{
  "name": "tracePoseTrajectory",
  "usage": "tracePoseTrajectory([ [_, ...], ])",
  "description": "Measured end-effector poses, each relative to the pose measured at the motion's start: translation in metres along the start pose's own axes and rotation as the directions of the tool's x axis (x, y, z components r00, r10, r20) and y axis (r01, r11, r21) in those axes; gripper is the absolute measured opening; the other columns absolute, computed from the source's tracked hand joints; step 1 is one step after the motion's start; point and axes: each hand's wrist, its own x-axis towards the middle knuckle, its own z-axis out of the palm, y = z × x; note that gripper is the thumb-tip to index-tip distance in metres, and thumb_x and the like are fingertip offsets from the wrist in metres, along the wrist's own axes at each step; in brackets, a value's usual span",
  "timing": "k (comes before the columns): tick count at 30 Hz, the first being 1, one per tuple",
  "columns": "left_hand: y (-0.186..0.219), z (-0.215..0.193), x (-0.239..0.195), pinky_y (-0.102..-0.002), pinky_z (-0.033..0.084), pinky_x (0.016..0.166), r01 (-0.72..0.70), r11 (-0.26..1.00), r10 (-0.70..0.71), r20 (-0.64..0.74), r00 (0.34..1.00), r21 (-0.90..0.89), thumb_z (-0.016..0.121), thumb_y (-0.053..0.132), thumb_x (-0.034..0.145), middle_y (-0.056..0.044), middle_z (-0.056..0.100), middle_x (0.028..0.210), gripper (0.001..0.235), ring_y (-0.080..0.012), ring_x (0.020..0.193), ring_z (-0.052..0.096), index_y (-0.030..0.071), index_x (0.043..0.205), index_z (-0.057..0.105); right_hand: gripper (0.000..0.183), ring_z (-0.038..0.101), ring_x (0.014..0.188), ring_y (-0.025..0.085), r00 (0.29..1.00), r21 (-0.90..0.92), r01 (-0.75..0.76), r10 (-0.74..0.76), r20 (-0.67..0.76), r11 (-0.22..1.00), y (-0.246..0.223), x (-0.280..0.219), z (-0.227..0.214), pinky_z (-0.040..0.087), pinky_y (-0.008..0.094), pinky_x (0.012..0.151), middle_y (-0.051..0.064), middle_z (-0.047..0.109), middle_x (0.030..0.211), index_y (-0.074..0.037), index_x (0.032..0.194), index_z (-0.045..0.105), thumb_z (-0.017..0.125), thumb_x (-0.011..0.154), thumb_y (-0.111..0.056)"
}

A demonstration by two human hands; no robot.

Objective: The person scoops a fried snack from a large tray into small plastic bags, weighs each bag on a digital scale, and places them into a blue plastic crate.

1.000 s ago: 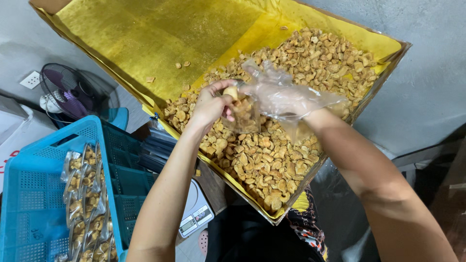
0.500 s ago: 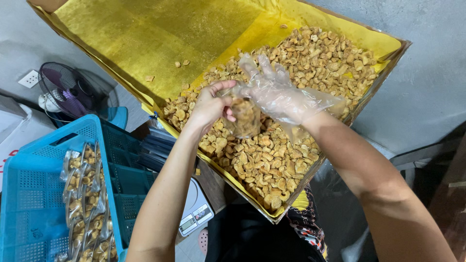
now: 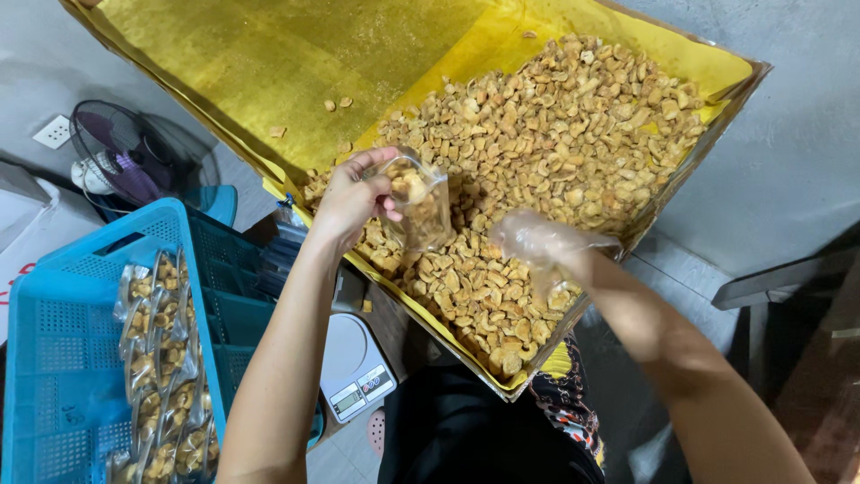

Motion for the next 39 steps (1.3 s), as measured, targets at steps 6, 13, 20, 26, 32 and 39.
tracePoseTrajectory([
  [6, -0.008, -0.003, -0.003, -0.03, 0.063, 0.054, 0.02, 1.0, -0.02, -0.026, 0.999, 0.011, 0.051, -0.013, 0.085, -0.016, 0.067, 0.102, 0.056, -0.0125, 0.055, 0.057, -0.005, 0.14, 0.053, 0.039, 0.07, 0.057, 0.031, 0.959, 0.225, -0.284, 0.272, 0.083, 0.932, -0.038, -0.026, 0.015, 0.055, 0.033, 0.043, 0.032, 0.064, 0.125, -0.001, 0.143, 0.045, 0.038, 0.108, -0.019],
  [13, -0.004, 0.007, -0.003, -0.029, 0.063, 0.055, 0.035, 0.999, -0.035, 0.019, 0.999, 0.017, 0.051, -0.013, 0.086, -0.015, 0.063, 0.111, 0.059, -0.0106, 0.058, 0.057, -0.004, 0.144, 0.049, 0.043, 0.06, 0.094, 0.026, 0.98, 0.72, -0.096, 0.194, -0.054, 0.687, 0.018, 0.004, 0.012, 0.062, 0.037, 0.07, 0.015, 0.053, 0.142, -0.012, 0.133, 0.06, 0.058, 0.092, -0.002],
  [20, -0.003, 0.023, -0.001, -0.027, 0.063, 0.054, 0.099, 0.992, -0.107, 0.092, 0.99, 0.08, 0.053, -0.01, 0.086, -0.015, 0.066, 0.104, 0.062, -0.0103, 0.056, 0.057, 0.001, 0.147, 0.047, 0.033, 0.063, 0.13, 0.024, 0.599, 0.456, 0.797, -0.615, -0.512, 0.397, -0.018, -0.021, -0.062, 0.063, 0.033, 0.099, 0.012, 0.062, 0.144, -0.012, 0.119, 0.065, 0.064, 0.089, -0.001],
  [26, -0.002, 0.029, -0.001, -0.027, 0.062, 0.054, 0.099, 0.992, -0.104, 0.072, 0.992, 0.077, 0.055, -0.01, 0.087, -0.016, 0.067, 0.101, 0.056, -0.0102, 0.055, 0.057, -0.003, 0.143, 0.05, 0.044, 0.065, 0.118, 0.024, 0.574, -0.28, 0.635, -0.683, -0.452, 0.72, -0.084, -0.054, -0.073, 0.046, 0.037, 0.102, 0.009, 0.067, 0.136, -0.02, 0.121, 0.075, 0.067, 0.082, -0.002],
  [32, 0.005, 0.01, -0.014, -0.026, 0.063, 0.055, 0.025, 0.997, -0.029, 0.063, 0.998, 0.07, 0.051, -0.012, 0.084, -0.014, 0.069, 0.113, 0.055, -0.0105, 0.055, 0.059, -0.003, 0.139, 0.054, 0.04, 0.068, 0.124, 0.017, 0.533, -0.008, 0.707, -0.54, -0.652, 0.707, -0.046, -0.053, -0.069, 0.059, 0.03, 0.098, 0.006, 0.064, 0.143, -0.016, 0.129, 0.067, 0.057, 0.092, -0.005],
  [39, 0.036, -0.03, -0.11, -0.028, 0.06, 0.057, -0.129, 0.989, 0.135, -0.072, 0.988, 0.076, 0.054, -0.012, 0.085, -0.01, 0.064, 0.109, 0.051, -0.0107, 0.06, 0.058, -0.004, 0.136, 0.058, 0.042, 0.069, 0.098, 0.026, 0.571, -0.168, 0.572, -0.536, -0.621, 0.803, 0.028, 0.018, 0.008, 0.056, 0.038, 0.085, 0.015, 0.064, 0.137, -0.009, 0.13, 0.068, 0.071, 0.089, -0.007],
])
